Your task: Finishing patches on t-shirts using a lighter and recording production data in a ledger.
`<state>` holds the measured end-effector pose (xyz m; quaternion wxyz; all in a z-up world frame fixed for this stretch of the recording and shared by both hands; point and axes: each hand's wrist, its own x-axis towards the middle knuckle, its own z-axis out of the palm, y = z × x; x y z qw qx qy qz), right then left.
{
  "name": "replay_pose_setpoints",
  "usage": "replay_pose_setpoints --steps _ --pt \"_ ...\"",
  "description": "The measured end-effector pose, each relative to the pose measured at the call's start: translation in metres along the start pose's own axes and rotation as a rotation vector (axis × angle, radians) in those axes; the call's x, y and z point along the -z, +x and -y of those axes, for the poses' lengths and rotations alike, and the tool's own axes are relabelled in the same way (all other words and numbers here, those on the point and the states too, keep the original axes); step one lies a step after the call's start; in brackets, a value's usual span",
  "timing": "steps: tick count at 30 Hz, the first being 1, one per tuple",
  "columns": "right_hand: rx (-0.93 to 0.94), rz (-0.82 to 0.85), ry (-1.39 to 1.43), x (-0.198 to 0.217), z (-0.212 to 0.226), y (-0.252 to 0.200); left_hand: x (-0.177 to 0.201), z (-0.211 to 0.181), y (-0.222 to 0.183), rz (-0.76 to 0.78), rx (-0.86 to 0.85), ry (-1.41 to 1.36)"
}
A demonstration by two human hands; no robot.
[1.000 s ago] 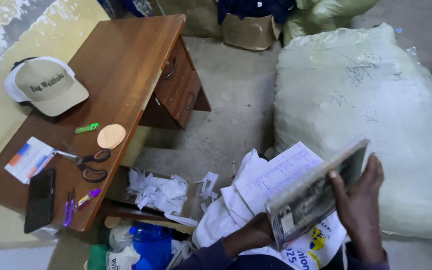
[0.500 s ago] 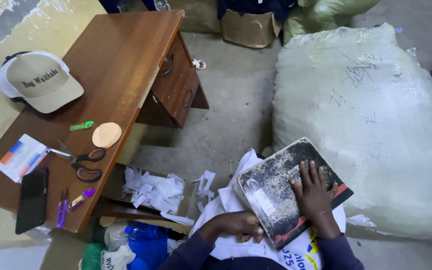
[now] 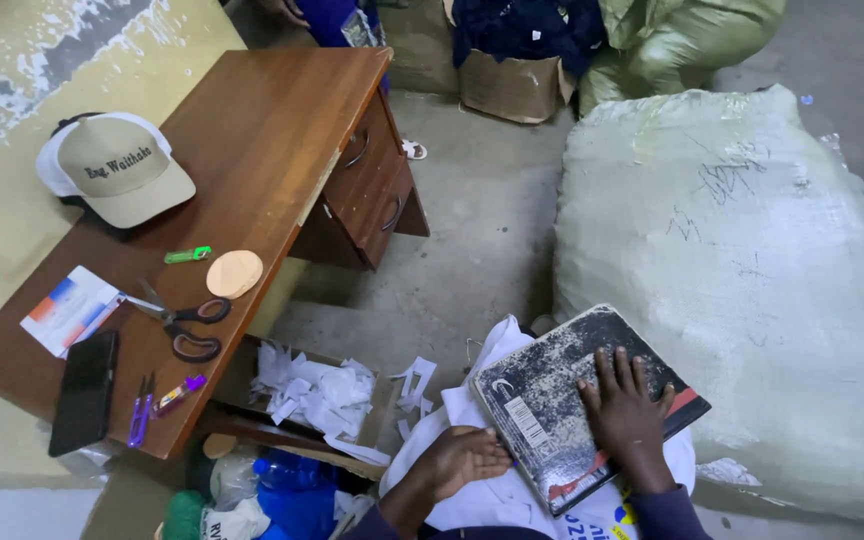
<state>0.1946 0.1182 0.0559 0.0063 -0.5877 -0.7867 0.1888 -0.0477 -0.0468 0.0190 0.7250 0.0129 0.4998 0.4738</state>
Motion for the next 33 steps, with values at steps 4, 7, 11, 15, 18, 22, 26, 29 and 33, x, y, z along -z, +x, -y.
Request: replay_pose_setpoints --steps 4,7,11,15,18,22,26,29,33 --pt "-0.018 -0.046 -0.005 -0.008 -0.009 -0.003 -0.003 -0.006 0.024 0.046 0.073 -0.01" --pt "-0.079 -0.027 -0.025 -0.011 -0.012 -0.002 0.001 0.008 0.053 0.029 0.02 -0.058" --pt "-0.104 -0.065 0.018 -0.012 -0.019 -0.008 -0.006 0.012 0.073 -0.039 -0.079 -0.09" --pt "-0.081 -0.015 0.189 -0.016 -0.038 -0.006 -0.039 0.004 0.047 -0.013 -0.154 -0.092" --pt "-0.042 -0.019 0.17 -0.025 -0.047 -0.009 -0.064 -0.004 0.023 0.139 -0.179 -0.063" --pt "-0.044 -0.031 0.027 -0.025 -0.037 -0.015 -0.051 0.0 0.045 0.171 -0.112 -0.093" --pt "-0.02 0.032 0.131 -0.002 -0.022 -0.034 -0.062 0.001 0.026 0.02 -0.257 -0.068" --pt "0.09 -0.267 0.504 0.008 -0.015 -0.054 -0.068 -0.004 0.006 0.012 -0.437 -0.171" --pt "0.333 -0.835 0.724 -0.01 -0.026 -0.061 -0.022 -0.014 0.012 -0.07 -0.498 -0.354"
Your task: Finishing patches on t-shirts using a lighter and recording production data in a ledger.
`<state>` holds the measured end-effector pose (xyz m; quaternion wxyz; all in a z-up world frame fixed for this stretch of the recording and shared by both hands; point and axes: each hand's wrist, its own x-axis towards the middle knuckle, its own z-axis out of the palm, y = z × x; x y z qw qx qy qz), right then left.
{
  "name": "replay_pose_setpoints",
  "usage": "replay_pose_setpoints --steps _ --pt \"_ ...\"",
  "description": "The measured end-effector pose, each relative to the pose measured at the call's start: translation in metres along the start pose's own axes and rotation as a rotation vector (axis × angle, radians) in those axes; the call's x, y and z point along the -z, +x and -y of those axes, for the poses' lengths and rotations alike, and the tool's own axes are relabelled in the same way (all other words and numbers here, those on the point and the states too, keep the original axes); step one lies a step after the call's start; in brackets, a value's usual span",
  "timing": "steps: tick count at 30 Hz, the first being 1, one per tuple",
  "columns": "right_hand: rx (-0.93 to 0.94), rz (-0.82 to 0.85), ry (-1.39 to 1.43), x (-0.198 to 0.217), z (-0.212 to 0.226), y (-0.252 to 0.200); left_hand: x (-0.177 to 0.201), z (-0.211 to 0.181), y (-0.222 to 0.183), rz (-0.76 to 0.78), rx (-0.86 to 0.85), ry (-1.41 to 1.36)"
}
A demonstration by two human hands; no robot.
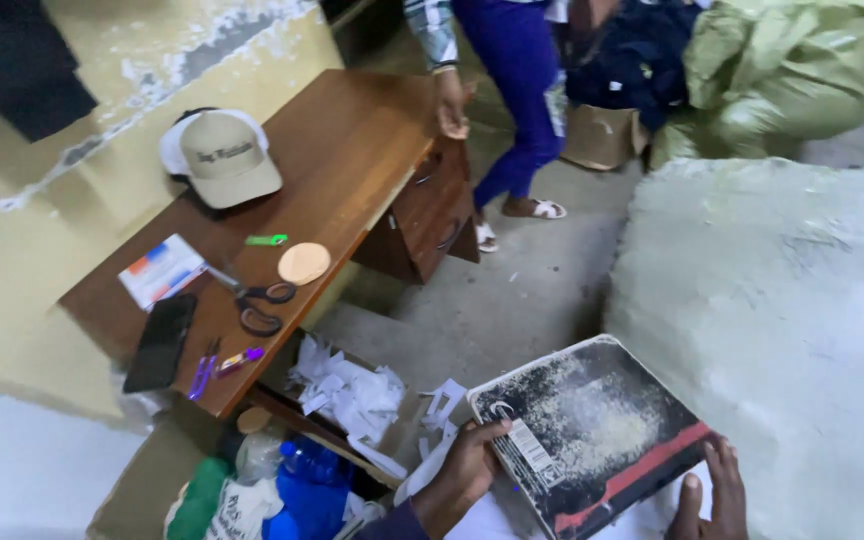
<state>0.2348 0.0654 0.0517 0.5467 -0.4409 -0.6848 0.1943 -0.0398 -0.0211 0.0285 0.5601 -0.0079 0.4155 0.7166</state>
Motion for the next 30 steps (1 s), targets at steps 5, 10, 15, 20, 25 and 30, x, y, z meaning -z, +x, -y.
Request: replay_pose_setpoints --steps 5,10,15,20,25,30 --pt "0.126 0.099 0.201 -0.055 -0.134 -0.045 0.031 -0.063 0.014 -0.04 -0.353 -0.129" --pt "-0.102 0.425 -0.024 -0.069 -0.135 -0.042 0.026 -0.167 0.04 -0.12 -0.518 -0.378" --pt "-0.332 0.666 -0.254 -0.073 -0.128 -0.024 0.045 -0.253 0.139 -0.112 -0.867 -0.477" --pt "-0.585 0.882 -0.476 -0.086 -0.104 0.009 0.035 -0.3 0.181 -0.072 -0.959 -0.525" --pt "0.269 0.581 -0.515 -0.12 0.021 0.102 0.045 -0.302 0.165 -0.159 -0.33 0.597" --pt "-0.03 0.681 -0.297 -0.272 0.135 0.271 0.103 -0.214 0.151 0.022 -0.21 0.685"
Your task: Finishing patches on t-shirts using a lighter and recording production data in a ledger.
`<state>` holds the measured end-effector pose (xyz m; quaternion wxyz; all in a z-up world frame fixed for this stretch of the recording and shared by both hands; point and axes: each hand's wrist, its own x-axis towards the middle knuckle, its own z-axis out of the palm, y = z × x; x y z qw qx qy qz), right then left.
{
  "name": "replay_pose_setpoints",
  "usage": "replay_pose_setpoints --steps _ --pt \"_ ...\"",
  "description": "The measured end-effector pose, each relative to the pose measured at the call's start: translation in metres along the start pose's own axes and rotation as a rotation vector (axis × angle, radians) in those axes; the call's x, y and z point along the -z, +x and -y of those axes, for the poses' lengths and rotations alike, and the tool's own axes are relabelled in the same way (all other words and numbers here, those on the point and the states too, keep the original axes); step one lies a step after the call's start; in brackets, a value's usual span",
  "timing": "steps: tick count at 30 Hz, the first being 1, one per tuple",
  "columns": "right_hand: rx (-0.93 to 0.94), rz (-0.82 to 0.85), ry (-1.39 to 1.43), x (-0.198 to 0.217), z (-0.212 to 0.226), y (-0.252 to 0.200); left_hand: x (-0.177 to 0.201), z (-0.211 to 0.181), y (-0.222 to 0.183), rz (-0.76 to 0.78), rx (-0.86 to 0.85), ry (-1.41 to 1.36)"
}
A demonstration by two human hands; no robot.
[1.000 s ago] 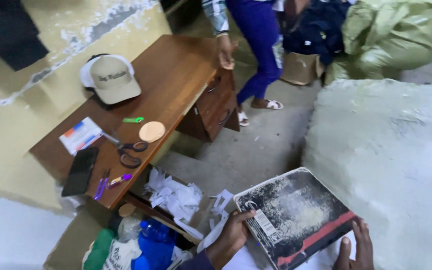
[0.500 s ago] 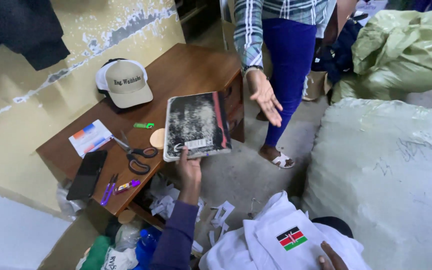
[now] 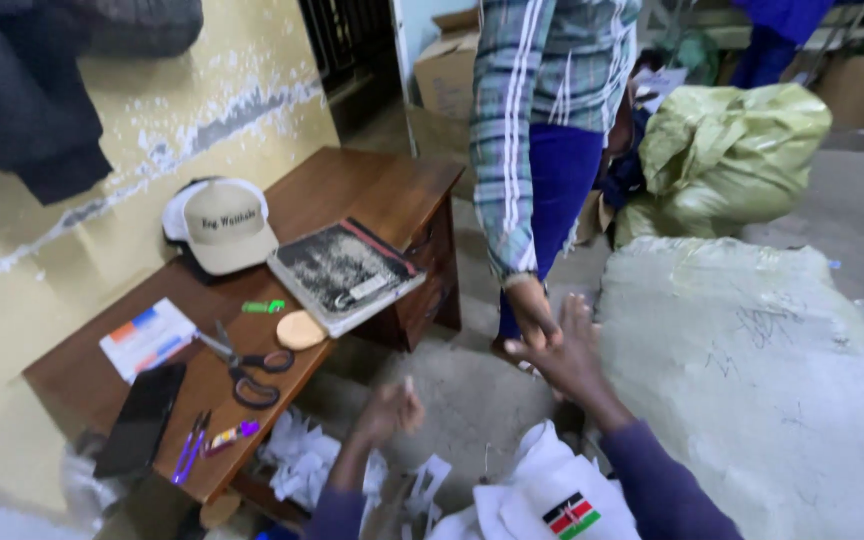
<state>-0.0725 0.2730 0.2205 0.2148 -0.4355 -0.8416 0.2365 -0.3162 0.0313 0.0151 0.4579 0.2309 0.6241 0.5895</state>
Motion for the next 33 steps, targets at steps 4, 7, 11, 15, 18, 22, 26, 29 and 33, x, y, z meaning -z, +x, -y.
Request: replay_pose_setpoints --steps 4,7,11,15,18,22,26,29,33 --pt "-0.241 0.107 0.206 -0.036 0.025 0.079 -0.02 -0.01 -0.14 0.175 0.243 0.041" --pt "-0.453 0.237 0.368 -0.029 0.017 -0.065 0.024 0.064 -0.122 0.145 0.428 -0.108" --pt "-0.353 0.217 0.351 -0.034 0.02 0.073 0.013 0.088 -0.144 0.089 0.157 0.117" --pt "-0.202 0.102 0.343 0.024 -0.018 -0.065 -0.045 0.043 -0.179 0.219 0.069 0.322" --pt "-0.039 -0.117 0.245 0.031 -0.055 -0.177 -0.09 0.034 -0.181 0.346 -0.083 0.48" --pt "-0.148 -0.046 0.071 -0.018 -0.15 -0.28 -0.133 0.071 -0.153 0.334 -0.418 0.848" --pt "-0.453 -0.03 0.144 -0.024 -0.182 -0.362 -0.155 0.117 -0.095 0.094 -0.401 0.861" --pt "-0.632 -0.143 0.17 -0.018 -0.205 -0.388 -0.188 0.073 -0.1 0.093 -0.267 0.848" --pt "-0.864 -0.048 0.223 0.009 -0.197 -0.396 -0.223 0.082 -0.107 0.239 -0.208 1.086"
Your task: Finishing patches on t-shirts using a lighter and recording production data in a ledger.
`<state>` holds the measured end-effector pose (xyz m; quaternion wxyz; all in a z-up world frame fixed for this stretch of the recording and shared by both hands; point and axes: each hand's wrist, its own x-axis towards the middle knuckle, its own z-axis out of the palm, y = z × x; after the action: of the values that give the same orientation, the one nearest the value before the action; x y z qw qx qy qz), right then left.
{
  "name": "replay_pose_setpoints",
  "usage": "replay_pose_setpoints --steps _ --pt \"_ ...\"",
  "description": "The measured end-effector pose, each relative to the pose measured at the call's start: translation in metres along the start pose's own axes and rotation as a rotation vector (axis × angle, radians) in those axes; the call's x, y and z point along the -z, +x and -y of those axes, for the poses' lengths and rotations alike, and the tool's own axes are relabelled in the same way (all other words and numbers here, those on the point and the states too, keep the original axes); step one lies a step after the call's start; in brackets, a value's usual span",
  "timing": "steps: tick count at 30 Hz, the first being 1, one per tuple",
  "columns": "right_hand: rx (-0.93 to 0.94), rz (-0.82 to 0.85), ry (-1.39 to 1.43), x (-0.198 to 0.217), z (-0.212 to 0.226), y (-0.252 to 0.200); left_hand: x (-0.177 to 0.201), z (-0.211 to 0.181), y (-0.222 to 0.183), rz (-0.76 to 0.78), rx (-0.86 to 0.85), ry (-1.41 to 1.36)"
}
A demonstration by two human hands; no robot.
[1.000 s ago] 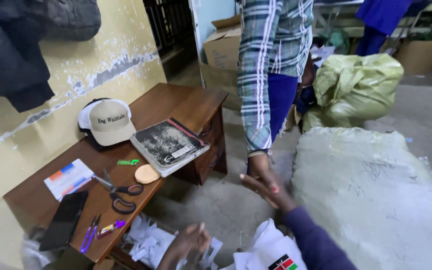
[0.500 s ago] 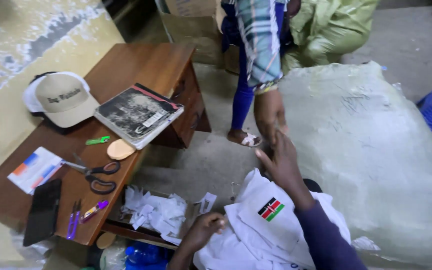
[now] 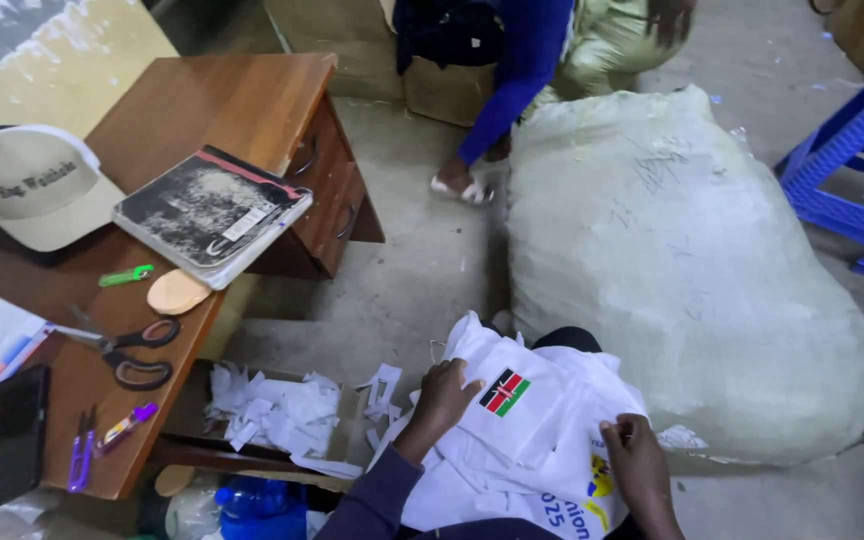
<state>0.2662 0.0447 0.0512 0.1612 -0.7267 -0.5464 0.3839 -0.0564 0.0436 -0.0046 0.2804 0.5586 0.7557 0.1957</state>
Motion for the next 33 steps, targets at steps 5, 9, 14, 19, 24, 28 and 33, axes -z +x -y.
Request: replay_pose_setpoints --steps 5,9,14,19,24,28,33 --pt "-0.112 0.142 0.038 0.016 0.035 -0.003 -0.014 -0.007 -0.009 0.133 -0.009 0.237" --pt "-0.103 0.216 0.073 0.016 0.051 0.003 -0.002 -0.021 -0.036 0.196 0.034 0.164" --pt "-0.061 0.236 -0.007 0.001 0.071 0.003 -0.002 -0.038 -0.07 0.199 0.008 0.174" --pt "-0.199 0.258 0.213 0.0 0.073 -0.001 -0.003 -0.018 -0.063 0.058 0.062 -0.19" --pt "-0.117 0.224 0.338 0.002 0.058 -0.023 0.032 -0.026 -0.05 0.086 0.101 -0.193" --pt "-0.281 0.303 0.451 0.027 0.081 -0.038 0.059 -0.077 -0.074 0.212 0.099 -0.284" --pt "-0.385 0.377 0.679 0.047 0.105 -0.051 0.055 -0.092 -0.099 0.364 0.165 -0.483"
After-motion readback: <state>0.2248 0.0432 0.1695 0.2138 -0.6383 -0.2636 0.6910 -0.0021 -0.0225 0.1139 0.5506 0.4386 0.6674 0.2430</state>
